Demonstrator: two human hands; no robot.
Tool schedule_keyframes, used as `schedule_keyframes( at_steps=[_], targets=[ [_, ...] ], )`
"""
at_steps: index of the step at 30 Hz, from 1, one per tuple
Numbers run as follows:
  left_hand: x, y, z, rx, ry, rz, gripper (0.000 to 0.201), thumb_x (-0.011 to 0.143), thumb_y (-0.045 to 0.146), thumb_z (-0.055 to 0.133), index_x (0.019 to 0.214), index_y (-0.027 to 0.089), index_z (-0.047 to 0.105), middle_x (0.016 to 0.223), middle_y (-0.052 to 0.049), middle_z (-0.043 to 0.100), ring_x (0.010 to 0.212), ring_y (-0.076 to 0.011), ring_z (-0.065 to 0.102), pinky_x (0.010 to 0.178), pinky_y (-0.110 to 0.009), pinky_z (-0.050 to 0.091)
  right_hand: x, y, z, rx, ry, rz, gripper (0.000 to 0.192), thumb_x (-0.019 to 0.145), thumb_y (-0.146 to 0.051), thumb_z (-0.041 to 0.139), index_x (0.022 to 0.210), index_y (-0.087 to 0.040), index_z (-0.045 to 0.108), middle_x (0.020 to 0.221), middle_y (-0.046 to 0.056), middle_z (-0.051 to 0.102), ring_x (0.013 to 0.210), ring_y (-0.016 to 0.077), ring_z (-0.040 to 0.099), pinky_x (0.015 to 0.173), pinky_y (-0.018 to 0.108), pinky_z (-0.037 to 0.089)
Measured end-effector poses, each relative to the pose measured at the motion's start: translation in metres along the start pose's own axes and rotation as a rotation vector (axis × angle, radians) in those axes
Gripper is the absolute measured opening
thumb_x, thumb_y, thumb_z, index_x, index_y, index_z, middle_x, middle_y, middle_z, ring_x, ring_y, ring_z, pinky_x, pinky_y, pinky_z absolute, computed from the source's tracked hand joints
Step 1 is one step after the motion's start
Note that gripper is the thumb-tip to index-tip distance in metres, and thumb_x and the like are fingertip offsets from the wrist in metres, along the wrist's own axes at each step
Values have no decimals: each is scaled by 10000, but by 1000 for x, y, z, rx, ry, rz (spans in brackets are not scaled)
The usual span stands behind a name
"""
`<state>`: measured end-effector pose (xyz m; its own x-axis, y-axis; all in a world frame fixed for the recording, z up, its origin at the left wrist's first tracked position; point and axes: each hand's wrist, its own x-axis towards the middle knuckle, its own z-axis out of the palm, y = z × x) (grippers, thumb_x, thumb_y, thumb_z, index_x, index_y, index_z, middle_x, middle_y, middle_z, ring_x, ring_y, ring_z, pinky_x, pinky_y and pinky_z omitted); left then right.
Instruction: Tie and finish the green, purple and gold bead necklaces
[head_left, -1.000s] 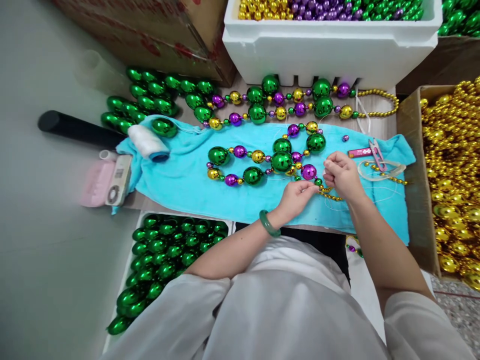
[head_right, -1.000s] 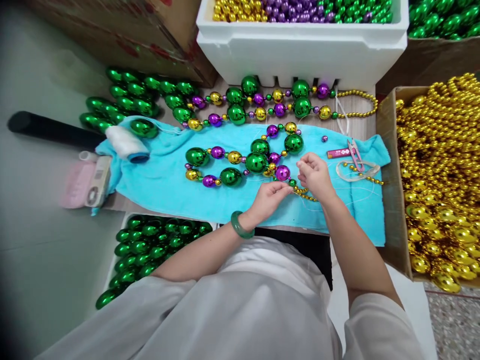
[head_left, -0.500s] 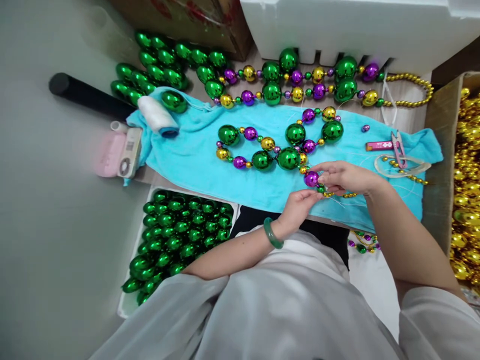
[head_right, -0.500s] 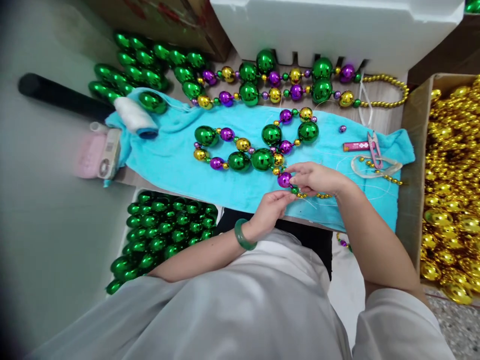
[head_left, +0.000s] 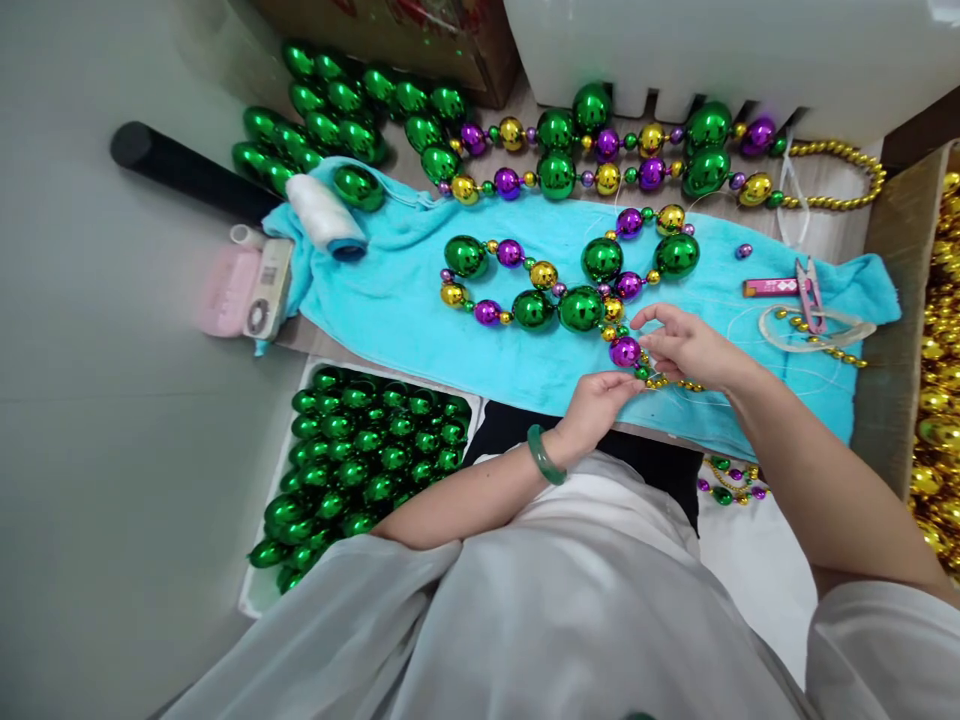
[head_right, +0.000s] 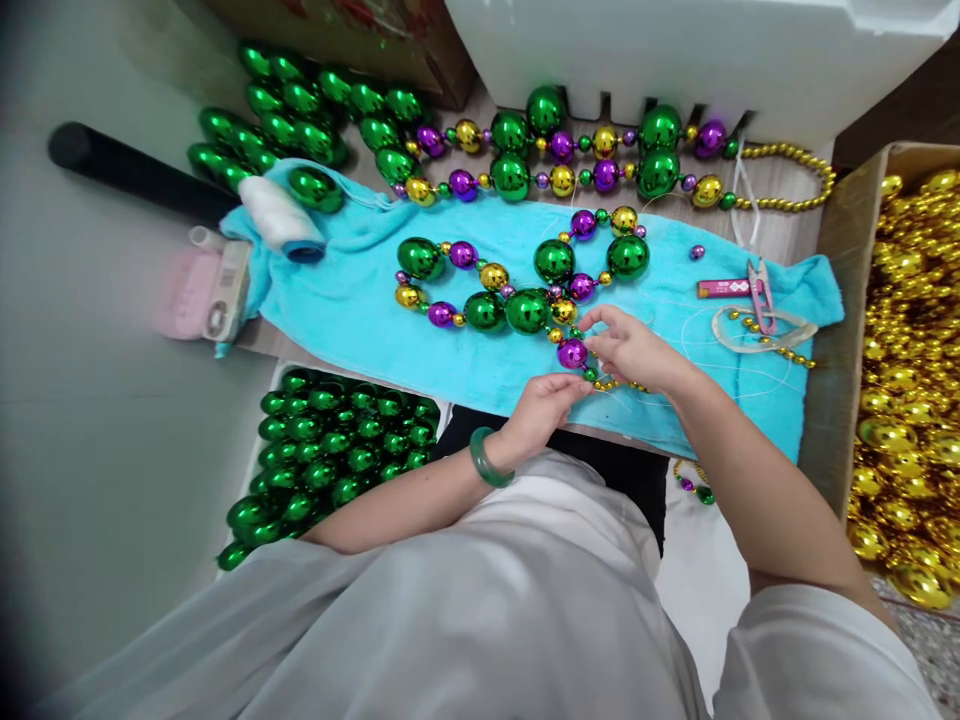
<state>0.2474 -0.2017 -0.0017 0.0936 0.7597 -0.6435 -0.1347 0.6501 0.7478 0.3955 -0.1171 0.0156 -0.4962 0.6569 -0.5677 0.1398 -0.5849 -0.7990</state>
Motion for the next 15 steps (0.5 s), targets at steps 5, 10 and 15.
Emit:
schedule_keyframes(
  at_steps=[5,10,15],
  targets=[
    [5,-1,2,38,-4,19,234,697,373,709,705,140,692,435,64,394,473,-54,294,448,-221,210,1,-4,2,-136,140,-86,155,812,-272,581,908,-227,469,437,-110,361,352,79,312,369,187,210],
    [14,12,6,-102,-73,-86,190,694,323,685,665,147,622,426,91,290,414,-34,205,423,-233,126,-29,13,42,-451,543,-474,130,875,-251,511,1004,-239,509,583,-42,487,513,129,449,542,272,376],
    [17,32,5,-202,-243,-157,305,655,367,761,656,162,535,445,115,229,392,-17,174,421,-227,87,-44,70,82,-282,824,-633,124,927,-290,431,1040,-268,478,808,28,558,665,176,560,696,362,472]
  ],
)
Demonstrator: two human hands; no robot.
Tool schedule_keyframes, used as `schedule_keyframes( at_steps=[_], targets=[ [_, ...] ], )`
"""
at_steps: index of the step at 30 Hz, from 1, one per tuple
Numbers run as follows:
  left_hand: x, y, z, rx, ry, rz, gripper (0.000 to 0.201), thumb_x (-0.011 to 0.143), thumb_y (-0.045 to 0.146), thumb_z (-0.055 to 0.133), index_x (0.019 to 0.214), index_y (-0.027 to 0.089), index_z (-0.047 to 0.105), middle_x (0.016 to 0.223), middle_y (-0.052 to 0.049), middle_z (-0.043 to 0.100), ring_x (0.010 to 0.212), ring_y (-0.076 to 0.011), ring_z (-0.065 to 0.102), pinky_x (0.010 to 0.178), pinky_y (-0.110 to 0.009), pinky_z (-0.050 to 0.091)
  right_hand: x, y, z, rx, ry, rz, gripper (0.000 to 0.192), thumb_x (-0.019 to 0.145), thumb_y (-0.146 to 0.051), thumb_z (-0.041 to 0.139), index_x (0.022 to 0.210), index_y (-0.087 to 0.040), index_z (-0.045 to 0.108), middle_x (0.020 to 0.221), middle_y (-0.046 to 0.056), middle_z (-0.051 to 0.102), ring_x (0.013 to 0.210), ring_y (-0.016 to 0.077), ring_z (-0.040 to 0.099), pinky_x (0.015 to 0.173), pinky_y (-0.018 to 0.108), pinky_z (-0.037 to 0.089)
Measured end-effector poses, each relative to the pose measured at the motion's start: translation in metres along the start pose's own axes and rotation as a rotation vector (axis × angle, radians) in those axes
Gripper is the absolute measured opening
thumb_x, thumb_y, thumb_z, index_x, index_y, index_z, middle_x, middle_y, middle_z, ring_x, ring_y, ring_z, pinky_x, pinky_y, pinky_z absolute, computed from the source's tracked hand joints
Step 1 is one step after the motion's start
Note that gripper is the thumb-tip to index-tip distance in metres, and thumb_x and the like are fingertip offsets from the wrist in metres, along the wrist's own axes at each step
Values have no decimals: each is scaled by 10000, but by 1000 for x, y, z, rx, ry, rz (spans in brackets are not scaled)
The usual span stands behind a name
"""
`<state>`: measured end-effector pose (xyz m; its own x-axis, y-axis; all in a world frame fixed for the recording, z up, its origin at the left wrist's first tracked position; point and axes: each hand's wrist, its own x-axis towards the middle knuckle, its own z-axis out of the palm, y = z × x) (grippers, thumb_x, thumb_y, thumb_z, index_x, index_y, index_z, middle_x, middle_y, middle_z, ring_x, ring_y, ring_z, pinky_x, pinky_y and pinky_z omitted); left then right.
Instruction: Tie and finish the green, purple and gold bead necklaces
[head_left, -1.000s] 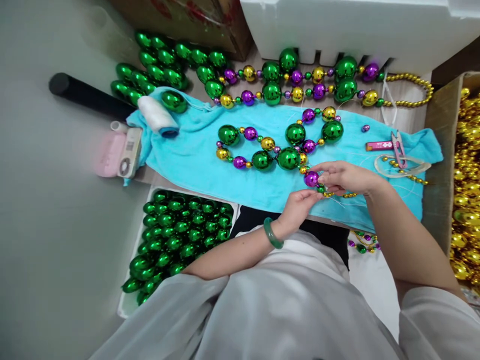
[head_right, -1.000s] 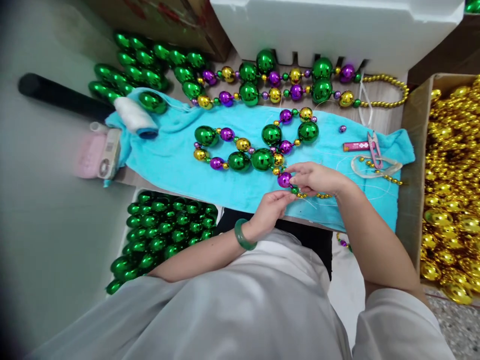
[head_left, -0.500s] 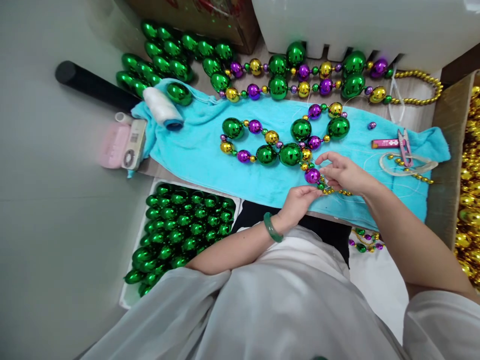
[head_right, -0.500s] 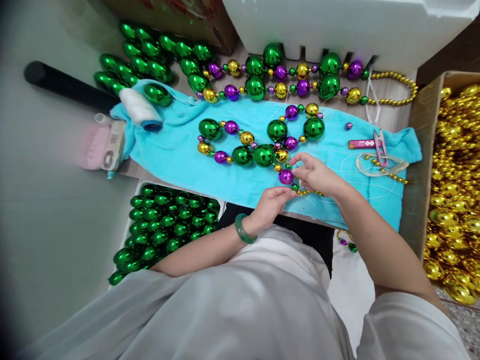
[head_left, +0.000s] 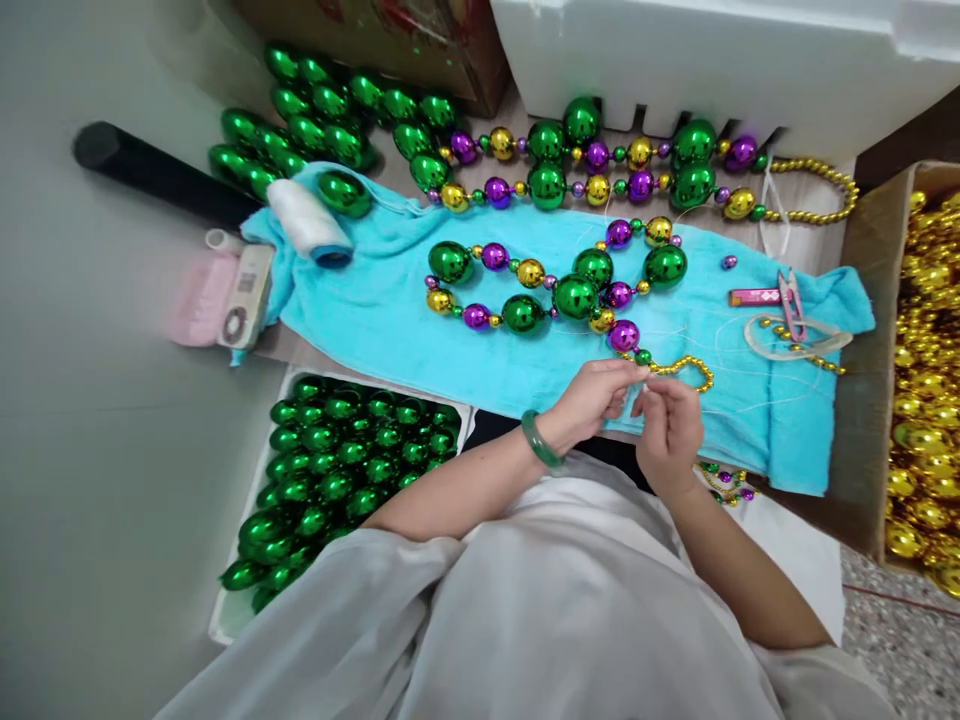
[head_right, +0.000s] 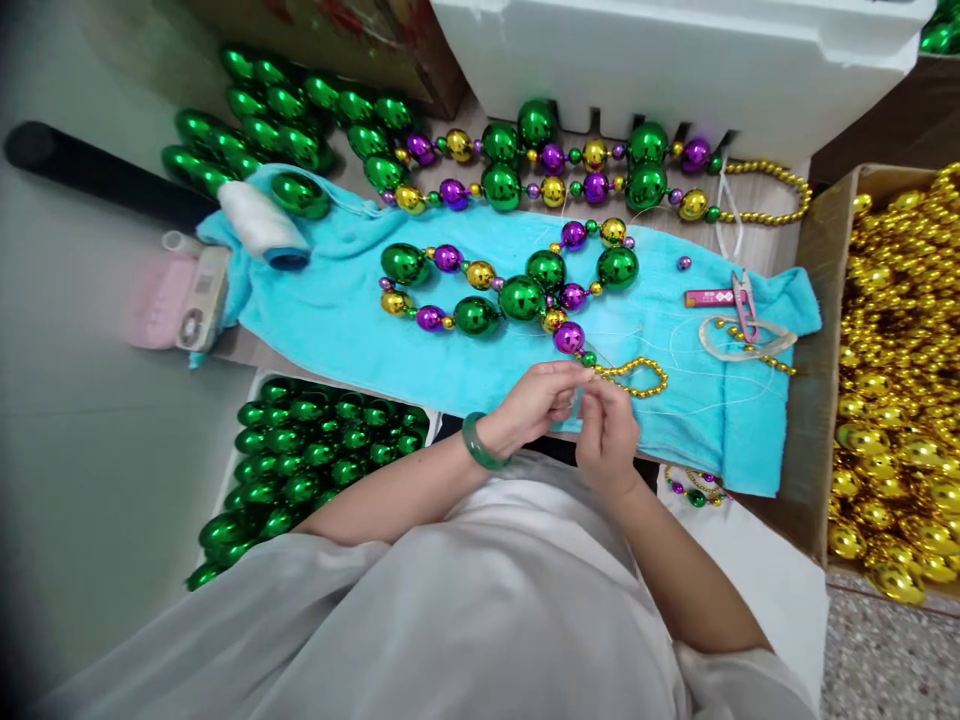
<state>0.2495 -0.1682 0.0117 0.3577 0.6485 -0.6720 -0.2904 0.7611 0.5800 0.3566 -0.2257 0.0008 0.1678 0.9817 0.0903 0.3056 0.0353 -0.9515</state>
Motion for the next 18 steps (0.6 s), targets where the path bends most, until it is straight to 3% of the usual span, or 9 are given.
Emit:
schedule_keyframes(
  at_steps=[4,6,9,12,13,14,18],
  targets=[
    [1,1,-3,109,-119,-17,378,648,438,777,623,152,529,453,65,403,390,-15,223,431,-237,69,-12,14,14,214,146,134,76,937,-335,411,972,-273,439,707,-11,488,626,174,565,639,353,495],
    [4,-2,-6,172,-98,17,377,665,455,759,605,149,547,457,43,451,391,-20,226,436,-247,72,-10,13,15,284,155,205,85,936,-349,412,956,-272,442,639,-34,434,591,169,553,591,332,489],
    [7,-3,-12,235,13,124,303,675,414,753,628,143,626,449,54,436,414,-34,243,444,-243,145,-3,6,-1,276,183,218,94,908,-351,483,930,-260,486,667,-19,510,557,148,537,555,308,470],
    [8,-1,-18,305,64,225,228,677,356,751,660,137,692,514,34,523,498,-62,376,508,-230,286,24,-1,-28,79,337,109,99,853,-320,576,899,-234,558,854,45,615,629,142,561,571,297,465],
    [7,-1,-19,343,57,251,218,678,347,749,657,136,702,549,22,564,539,-76,425,544,-231,327,39,-2,-36,-12,320,92,103,831,-308,599,891,-224,591,884,58,624,678,153,579,582,294,468],
    [7,0,-21,385,45,275,215,677,346,749,653,136,709,583,12,597,580,-90,465,581,-235,360,55,-2,-43,-60,205,105,104,804,-296,620,870,-215,620,875,62,638,685,157,581,558,283,457],
    [5,2,-24,537,2,368,256,681,392,750,664,137,727,664,-2,660,675,-128,544,694,-256,421,118,5,-47,112,-664,468,163,659,-242,707,793,-157,669,678,39,648,531,123,549,379,208,325]
  ],
)
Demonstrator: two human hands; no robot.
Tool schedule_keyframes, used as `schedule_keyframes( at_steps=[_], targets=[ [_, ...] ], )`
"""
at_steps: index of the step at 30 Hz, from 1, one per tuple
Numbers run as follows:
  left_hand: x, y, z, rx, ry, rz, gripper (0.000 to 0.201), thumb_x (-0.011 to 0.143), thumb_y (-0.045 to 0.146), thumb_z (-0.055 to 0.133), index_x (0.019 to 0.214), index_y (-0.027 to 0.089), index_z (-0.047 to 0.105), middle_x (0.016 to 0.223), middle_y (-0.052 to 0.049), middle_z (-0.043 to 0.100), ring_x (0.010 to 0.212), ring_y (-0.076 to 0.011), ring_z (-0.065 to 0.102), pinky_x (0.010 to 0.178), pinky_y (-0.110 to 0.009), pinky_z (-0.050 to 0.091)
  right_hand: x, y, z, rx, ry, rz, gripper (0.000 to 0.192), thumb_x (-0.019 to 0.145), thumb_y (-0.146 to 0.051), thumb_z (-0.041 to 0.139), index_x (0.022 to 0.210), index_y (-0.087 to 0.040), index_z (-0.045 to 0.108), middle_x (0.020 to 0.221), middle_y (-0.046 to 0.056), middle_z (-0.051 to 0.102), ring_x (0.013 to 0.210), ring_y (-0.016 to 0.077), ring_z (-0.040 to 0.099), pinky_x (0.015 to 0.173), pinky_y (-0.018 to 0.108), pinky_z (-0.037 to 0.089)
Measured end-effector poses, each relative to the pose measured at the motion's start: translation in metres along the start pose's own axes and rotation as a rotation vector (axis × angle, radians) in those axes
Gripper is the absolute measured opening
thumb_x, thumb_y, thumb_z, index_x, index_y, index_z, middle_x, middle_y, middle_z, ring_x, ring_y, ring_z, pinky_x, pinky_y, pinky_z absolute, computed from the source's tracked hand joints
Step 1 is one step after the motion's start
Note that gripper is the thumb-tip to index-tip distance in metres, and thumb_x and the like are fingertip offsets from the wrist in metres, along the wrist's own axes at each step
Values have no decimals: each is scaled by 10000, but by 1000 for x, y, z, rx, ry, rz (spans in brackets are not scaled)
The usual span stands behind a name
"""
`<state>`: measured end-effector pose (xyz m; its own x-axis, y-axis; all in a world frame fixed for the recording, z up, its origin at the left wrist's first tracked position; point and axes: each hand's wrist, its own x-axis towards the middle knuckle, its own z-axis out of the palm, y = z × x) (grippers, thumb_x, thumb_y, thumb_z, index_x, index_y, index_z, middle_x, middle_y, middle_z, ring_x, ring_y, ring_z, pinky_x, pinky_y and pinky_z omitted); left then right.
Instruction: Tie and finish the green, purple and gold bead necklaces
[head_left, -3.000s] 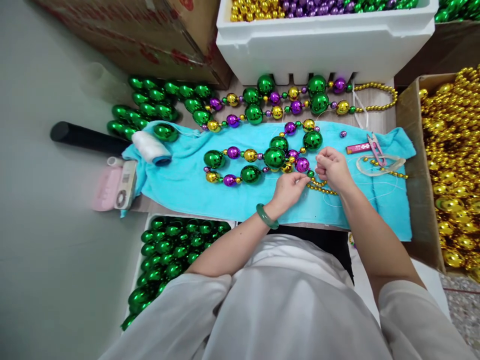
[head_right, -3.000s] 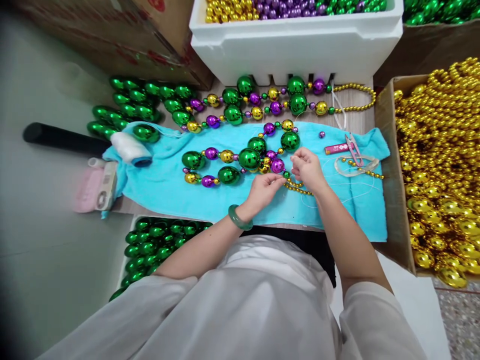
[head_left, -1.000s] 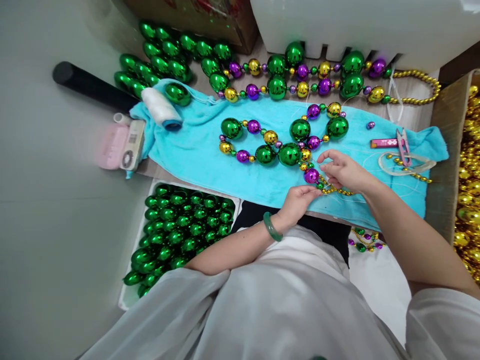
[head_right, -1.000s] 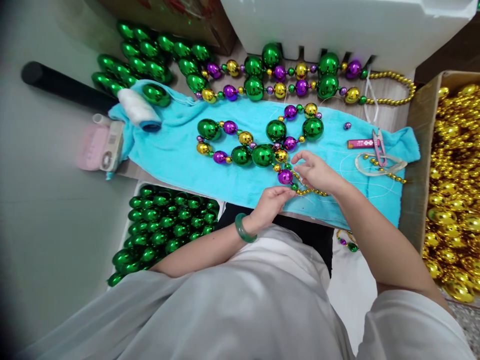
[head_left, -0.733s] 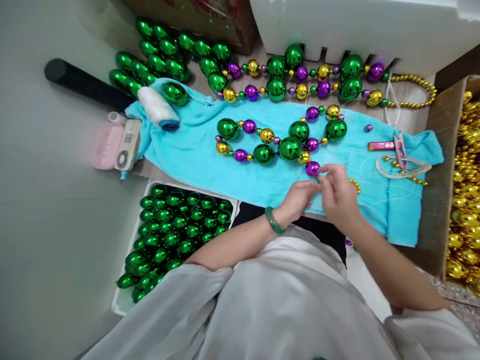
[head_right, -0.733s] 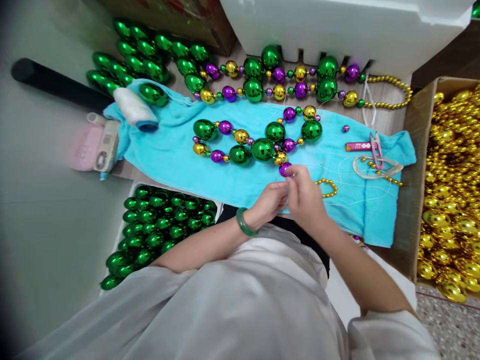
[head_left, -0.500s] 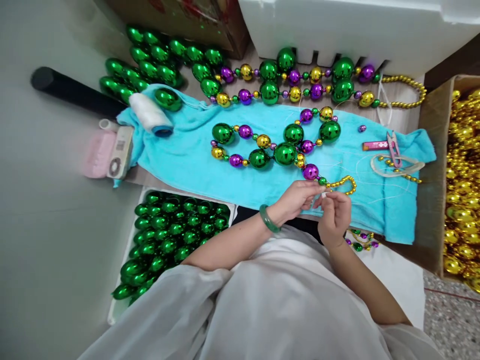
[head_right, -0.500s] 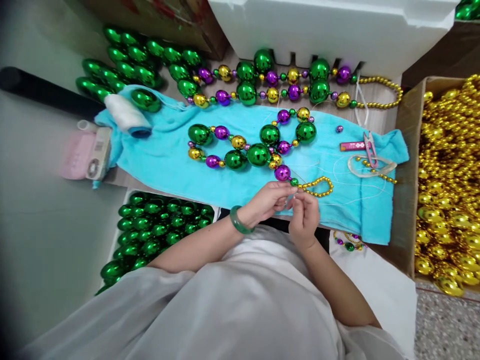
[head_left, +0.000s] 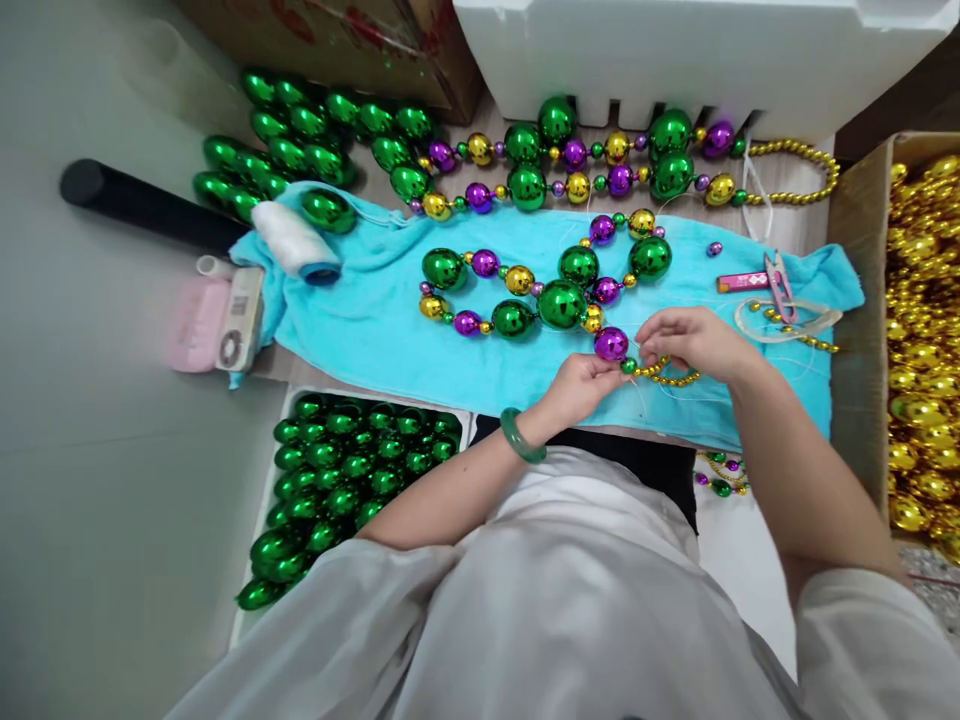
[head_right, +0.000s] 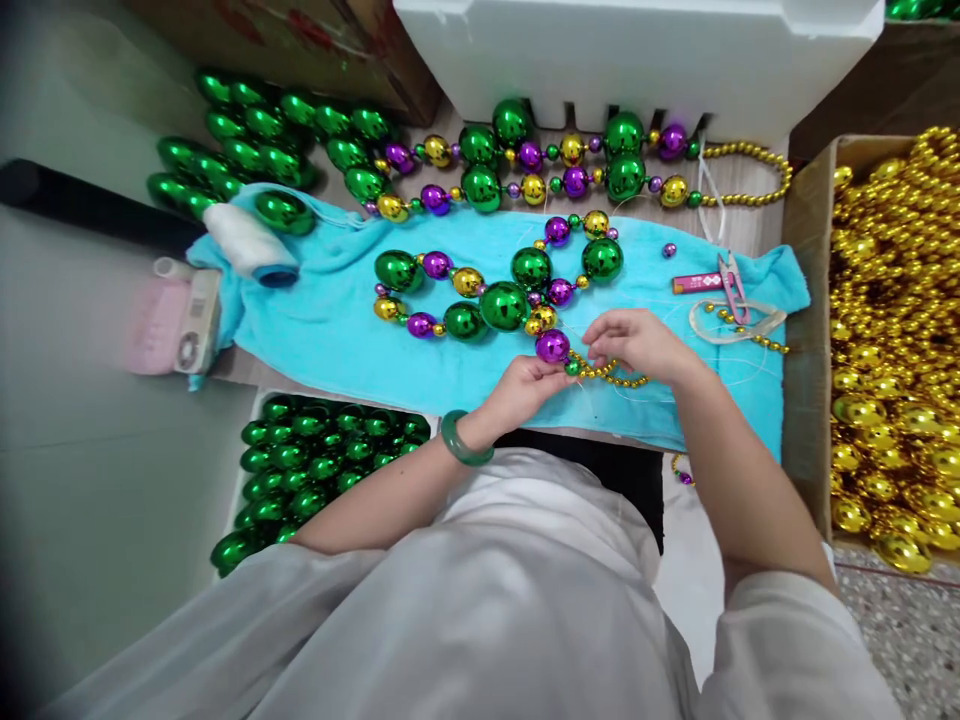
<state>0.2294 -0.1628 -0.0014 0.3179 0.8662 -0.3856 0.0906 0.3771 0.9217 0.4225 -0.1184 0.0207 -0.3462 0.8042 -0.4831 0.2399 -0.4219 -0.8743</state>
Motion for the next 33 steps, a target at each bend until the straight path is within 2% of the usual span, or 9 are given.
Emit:
schedule_keyframes(
  at_steps=[2,5,12,15,19,21,25,29,33],
  targets=[
    [0,0,-1,43,9,33,280,707,412,729,665,136,726,654,0,656,660,-126,542,684,-253,422,18,-4,-6,41,-306,139,232,594,-195,730,815,-137,690,680,36,665,465,102,521,339,191,270],
    [0,0,-1,70,14,88,295,746,424,697,682,138,730,676,-6,674,650,-122,542,670,-248,422,31,-2,-4,47,-569,240,210,582,-153,709,790,-131,690,643,15,657,406,88,498,317,178,238],
    [3,-4,-1,8,-4,165,362,769,481,675,656,140,719,632,-20,670,619,-124,561,696,-263,455,43,11,-3,79,-780,230,183,597,-161,698,764,-133,631,681,8,662,438,45,465,365,159,279],
    [5,-7,-2,-9,58,169,334,759,460,687,661,142,719,667,-20,681,641,-123,557,694,-256,447,45,9,-4,-20,-706,210,175,607,-212,699,748,-128,639,623,-8,621,467,54,454,427,182,325],
    [7,-13,-4,106,264,163,268,781,361,657,623,147,686,555,31,569,572,-93,450,606,-230,374,43,-1,-2,-159,-407,136,137,674,-271,642,724,-145,619,508,-56,470,448,55,359,461,209,277],
    [7,-15,-5,153,303,154,237,794,320,630,637,149,679,547,41,536,574,-93,434,604,-229,362,42,-7,2,-294,-270,34,115,703,-266,617,714,-151,607,529,-50,460,490,68,376,504,220,291],
    [11,-17,-8,196,244,78,205,784,281,612,634,150,663,548,46,513,574,-92,419,590,-232,332,35,-20,14,-722,-135,-169,106,773,-193,539,708,-156,614,594,-18,511,576,99,430,578,239,291],
    [17,-15,-10,128,219,-29,247,739,297,642,550,144,601,500,52,437,550,-84,365,565,-240,281,12,-26,33,-1093,-15,-201,202,845,-212,467,860,-168,664,681,40,620,597,146,465,551,270,223],
    [18,-1,-7,-40,178,-113,257,696,281,665,517,144,539,491,54,407,517,-63,336,531,-231,261,-15,-8,56,-1222,192,-280,258,873,-194,427,943,-153,672,741,86,682,631,182,540,546,288,209]
  ],
)
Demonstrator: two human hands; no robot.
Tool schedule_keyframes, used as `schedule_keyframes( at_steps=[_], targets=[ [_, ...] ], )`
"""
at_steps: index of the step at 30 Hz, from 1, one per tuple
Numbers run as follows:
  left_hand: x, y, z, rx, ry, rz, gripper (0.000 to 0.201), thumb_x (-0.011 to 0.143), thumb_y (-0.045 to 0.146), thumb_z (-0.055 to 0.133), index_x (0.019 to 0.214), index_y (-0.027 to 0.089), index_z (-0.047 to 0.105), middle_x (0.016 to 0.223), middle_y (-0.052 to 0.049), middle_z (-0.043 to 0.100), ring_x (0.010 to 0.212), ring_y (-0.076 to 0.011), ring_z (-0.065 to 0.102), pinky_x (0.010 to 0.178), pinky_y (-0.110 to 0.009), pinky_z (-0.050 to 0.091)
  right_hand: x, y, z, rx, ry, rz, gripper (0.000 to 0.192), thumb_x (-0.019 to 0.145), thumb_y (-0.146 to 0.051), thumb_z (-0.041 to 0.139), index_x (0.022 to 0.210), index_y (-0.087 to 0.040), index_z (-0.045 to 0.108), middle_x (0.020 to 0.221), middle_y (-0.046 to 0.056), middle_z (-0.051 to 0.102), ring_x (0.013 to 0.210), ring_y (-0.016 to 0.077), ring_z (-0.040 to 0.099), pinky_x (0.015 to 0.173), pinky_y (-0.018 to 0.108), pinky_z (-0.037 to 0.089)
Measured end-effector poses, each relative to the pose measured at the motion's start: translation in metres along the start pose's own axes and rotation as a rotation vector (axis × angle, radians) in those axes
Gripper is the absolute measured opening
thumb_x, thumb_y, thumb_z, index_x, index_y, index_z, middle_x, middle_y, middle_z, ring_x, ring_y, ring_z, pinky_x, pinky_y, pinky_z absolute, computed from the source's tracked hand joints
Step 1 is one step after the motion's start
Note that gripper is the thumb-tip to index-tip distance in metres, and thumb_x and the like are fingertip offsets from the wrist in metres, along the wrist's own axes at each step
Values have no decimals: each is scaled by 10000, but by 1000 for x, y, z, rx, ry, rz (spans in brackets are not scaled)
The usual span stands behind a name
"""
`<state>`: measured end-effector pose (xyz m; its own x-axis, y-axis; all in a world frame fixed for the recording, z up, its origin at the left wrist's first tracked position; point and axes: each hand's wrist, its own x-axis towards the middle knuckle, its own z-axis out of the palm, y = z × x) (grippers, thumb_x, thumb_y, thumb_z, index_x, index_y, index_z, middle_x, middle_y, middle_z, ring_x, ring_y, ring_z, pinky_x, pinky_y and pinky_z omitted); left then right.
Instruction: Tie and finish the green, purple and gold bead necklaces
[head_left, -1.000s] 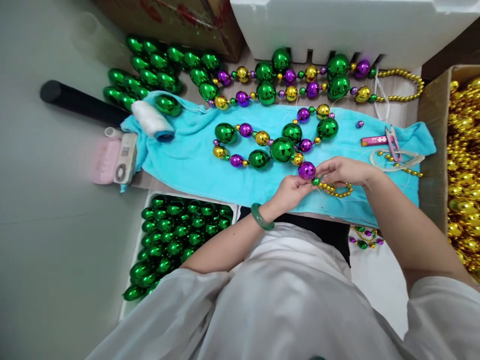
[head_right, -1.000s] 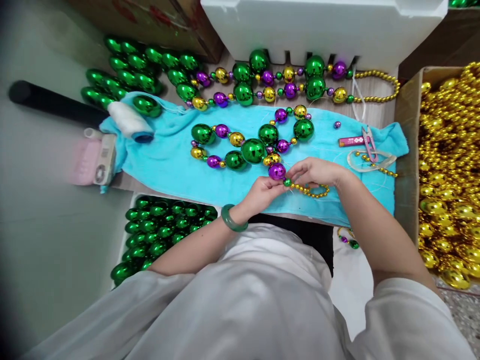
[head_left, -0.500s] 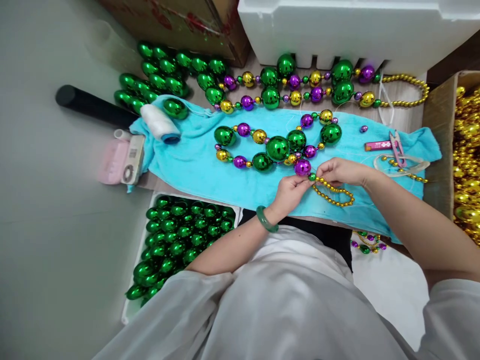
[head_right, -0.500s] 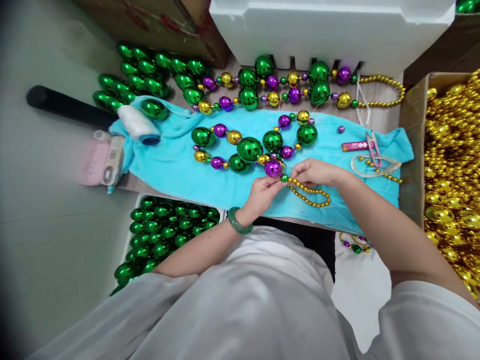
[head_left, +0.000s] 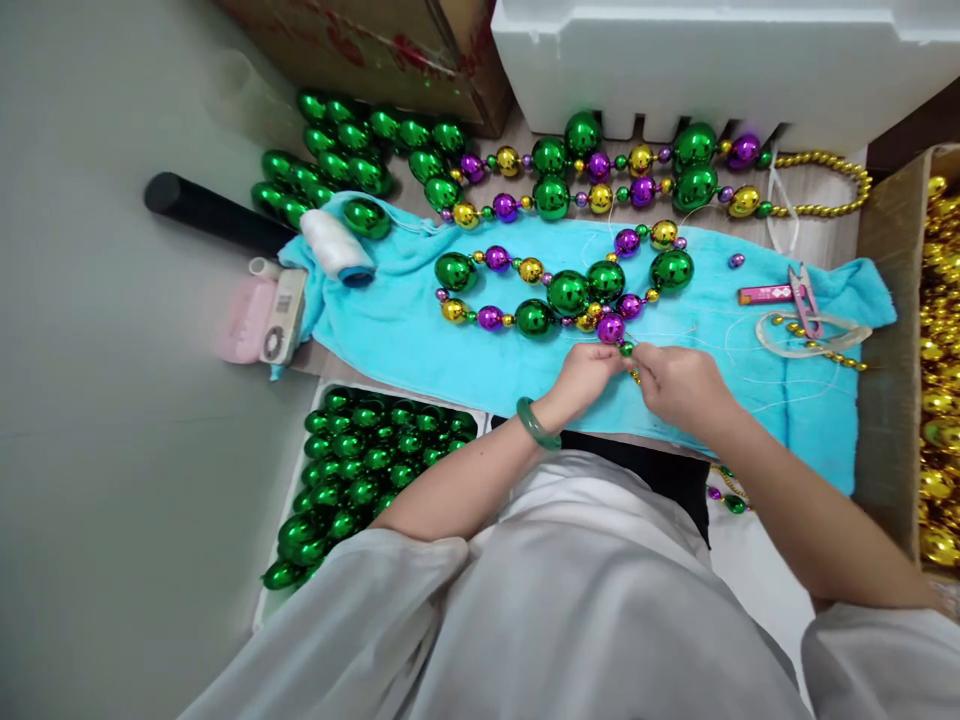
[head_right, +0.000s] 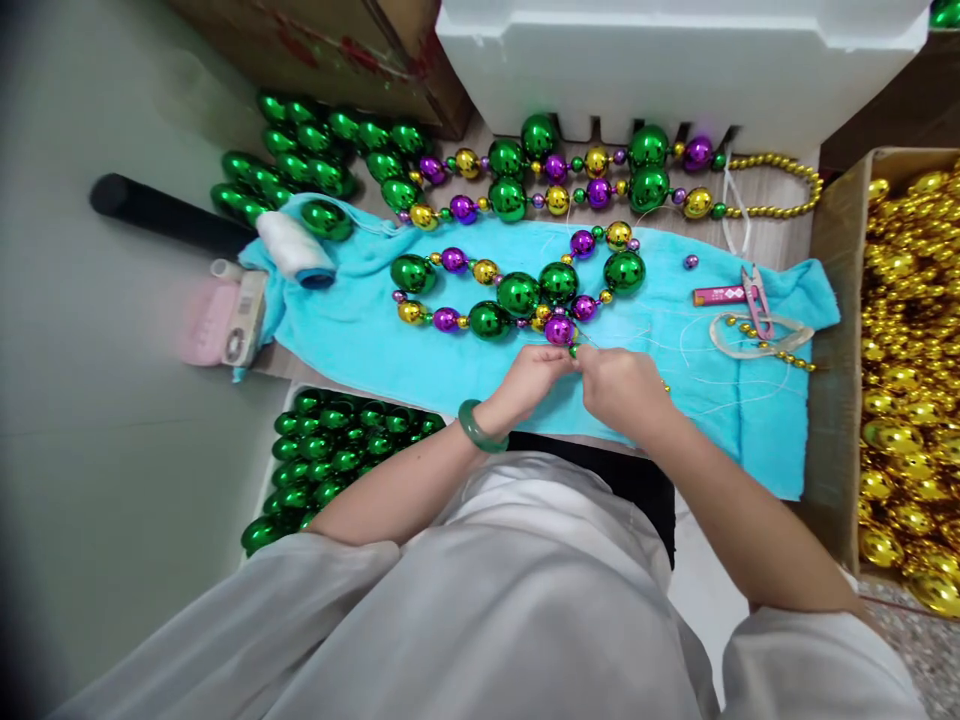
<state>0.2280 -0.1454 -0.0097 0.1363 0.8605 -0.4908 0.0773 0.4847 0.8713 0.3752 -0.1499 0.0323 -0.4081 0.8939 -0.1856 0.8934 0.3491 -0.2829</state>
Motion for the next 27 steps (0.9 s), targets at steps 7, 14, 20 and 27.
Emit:
schedule_keyframes(
  at_steps=[7,14,20,27],
  targets=[
    [-7,24,4,-194,-111,-337,289,668,233,699,558,175,438,436,104,227,388,-26,157,412,-226,64,-27,-10,52,-27,488,26,277,913,-156,410,758,-165,639,621,56,619,647,173,552,606,281,324],
    [-8,22,7,-264,-115,-332,328,707,202,668,566,190,372,428,112,216,373,-23,139,383,-207,66,-31,-7,73,-62,567,35,287,931,-163,402,1077,-121,646,641,58,608,658,188,545,645,312,376],
    [-6,18,4,-277,-127,-302,378,674,258,741,580,191,382,435,118,219,378,-21,144,384,-207,70,-28,-6,77,-37,599,66,308,935,-169,388,1094,-125,648,619,52,595,636,179,549,636,311,382],
    [-4,20,0,-208,-146,-216,308,632,372,795,664,143,592,455,104,244,409,-22,183,420,-230,74,-31,-23,73,41,327,125,367,952,-183,325,984,-140,689,703,113,641,734,221,580,676,331,395]
  ],
)
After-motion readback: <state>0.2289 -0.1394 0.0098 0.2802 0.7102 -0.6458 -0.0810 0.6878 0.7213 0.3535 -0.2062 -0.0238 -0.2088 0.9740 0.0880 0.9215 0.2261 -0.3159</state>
